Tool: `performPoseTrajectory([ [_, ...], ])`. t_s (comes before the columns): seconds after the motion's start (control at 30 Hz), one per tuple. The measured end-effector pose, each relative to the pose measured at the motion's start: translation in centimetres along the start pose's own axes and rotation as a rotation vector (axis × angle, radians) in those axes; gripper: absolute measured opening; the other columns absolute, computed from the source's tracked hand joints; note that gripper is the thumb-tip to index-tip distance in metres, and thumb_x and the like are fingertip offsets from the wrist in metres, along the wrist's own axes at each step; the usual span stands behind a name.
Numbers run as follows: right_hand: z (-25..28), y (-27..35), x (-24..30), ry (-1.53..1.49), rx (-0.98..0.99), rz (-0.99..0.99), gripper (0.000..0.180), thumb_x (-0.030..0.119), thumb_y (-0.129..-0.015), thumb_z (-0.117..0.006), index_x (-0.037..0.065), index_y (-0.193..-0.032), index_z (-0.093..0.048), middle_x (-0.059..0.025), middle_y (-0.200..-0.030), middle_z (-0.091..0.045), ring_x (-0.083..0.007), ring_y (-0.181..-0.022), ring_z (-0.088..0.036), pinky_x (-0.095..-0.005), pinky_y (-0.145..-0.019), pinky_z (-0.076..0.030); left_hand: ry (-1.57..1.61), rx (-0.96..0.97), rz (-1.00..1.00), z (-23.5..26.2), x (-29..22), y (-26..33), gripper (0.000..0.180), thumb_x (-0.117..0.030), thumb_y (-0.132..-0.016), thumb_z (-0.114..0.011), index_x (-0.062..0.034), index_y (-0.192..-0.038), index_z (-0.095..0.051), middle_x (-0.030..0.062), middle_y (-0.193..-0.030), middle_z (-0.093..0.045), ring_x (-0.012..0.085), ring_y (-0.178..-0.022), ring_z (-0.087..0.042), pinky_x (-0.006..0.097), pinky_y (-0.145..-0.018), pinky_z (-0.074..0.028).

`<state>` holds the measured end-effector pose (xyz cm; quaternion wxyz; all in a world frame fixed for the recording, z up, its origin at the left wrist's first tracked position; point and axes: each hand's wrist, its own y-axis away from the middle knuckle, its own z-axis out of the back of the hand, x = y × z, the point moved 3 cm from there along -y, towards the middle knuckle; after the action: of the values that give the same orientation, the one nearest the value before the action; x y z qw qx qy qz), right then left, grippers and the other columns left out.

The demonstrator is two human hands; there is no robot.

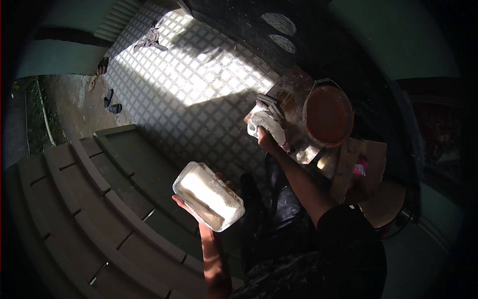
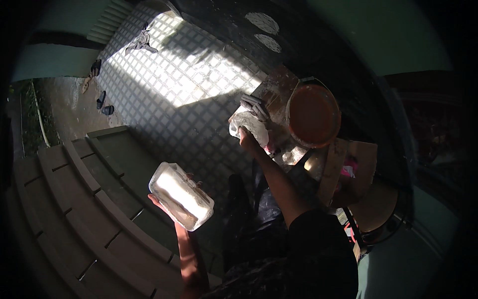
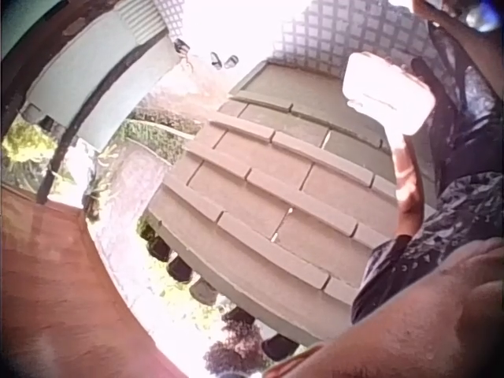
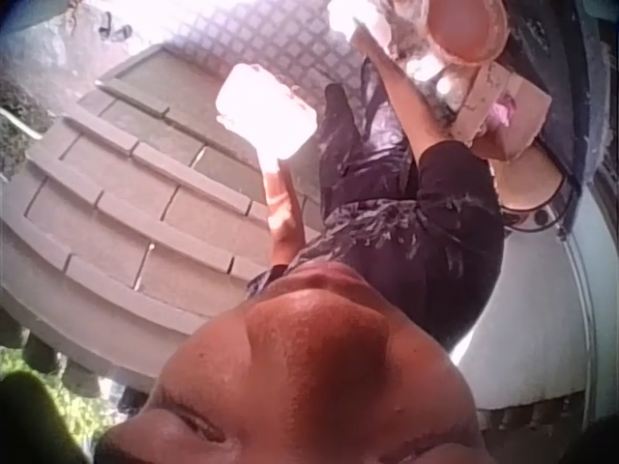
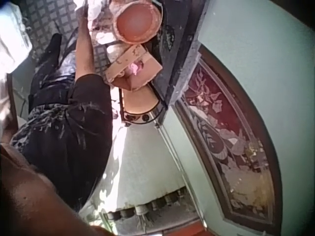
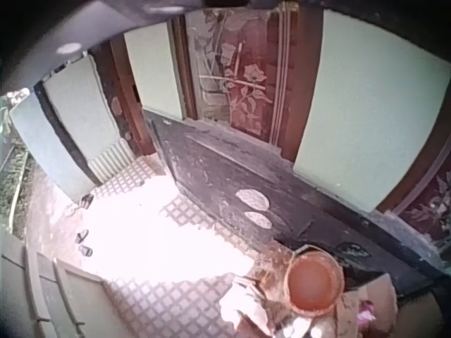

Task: Applying and smoothing wall putty or plaster on a surface using hands and a plastic container.

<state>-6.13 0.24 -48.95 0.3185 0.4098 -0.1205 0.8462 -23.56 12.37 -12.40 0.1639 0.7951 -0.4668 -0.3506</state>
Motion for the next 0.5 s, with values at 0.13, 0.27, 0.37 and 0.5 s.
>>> performPoseTrajectory([
  [0.13,-1.2,-0.3,-5.0,0.109,0.031,-0.305,0.042,0.001,-0.082,-0.042,-0.006,-0.123,-0.046,-0.0239,-0.123,-0.049,-0.0377,-0.118,-0.045,-0.0407,-0.1,-0.035,0.028,0.035,0.023,0.7,0.6,-0.8,0.095,-0.084,-0.068,-0.037,-0.0116,-0.13,-0.041,0.0194,-0.108,-0.057,0.0373,-0.086,-0.06,0.051,-0.075,-0.05],
  [0.27,-0.5,-1.1,-5.3,0.125,0.07,-0.637,0.045,0.019,-0.087,-0.041,0.001,-0.128,-0.045,-0.0214,-0.13,-0.046,-0.0315,-0.124,-0.042,-0.039,-0.103,-0.032,0.075,0.088,0.036,1.7,0.2,-0.4,0.098,-0.085,-0.066,-0.038,-0.0138,-0.133,-0.039,0.0208,-0.113,-0.055,0.0408,-0.091,-0.058,0.056,-0.076,-0.049],
  [0.37,-1.4,-1.8,-3.0,0.079,0.444,-0.987,0.053,0.029,-0.09,-0.041,0.004,-0.137,-0.035,-0.0191,-0.139,-0.037,-0.0273,-0.13,-0.035,-0.0362,-0.107,-0.027,0.113,0.094,0.039,2.9,-0.8,0.7,0.098,-0.085,-0.065,-0.039,-0.0152,-0.135,-0.037,0.0214,-0.118,-0.052,0.0423,-0.097,-0.056,0.057,-0.077,-0.048],
  [0.5,-6.8,-1.3,-5.3,-0.043,0.187,-0.819,0.054,0.029,-0.093,-0.037,0.002,-0.14,-0.027,-0.0178,-0.144,-0.029,-0.029,-0.132,-0.029,-0.035,-0.108,-0.023,0.278,0.086,0.059,2.3,-1.1,0.9,0.099,-0.085,-0.065,-0.039,-0.0167,-0.136,-0.035,0.0213,-0.123,-0.049,0.0423,-0.101,-0.054,0.061,-0.08,-0.045],
])
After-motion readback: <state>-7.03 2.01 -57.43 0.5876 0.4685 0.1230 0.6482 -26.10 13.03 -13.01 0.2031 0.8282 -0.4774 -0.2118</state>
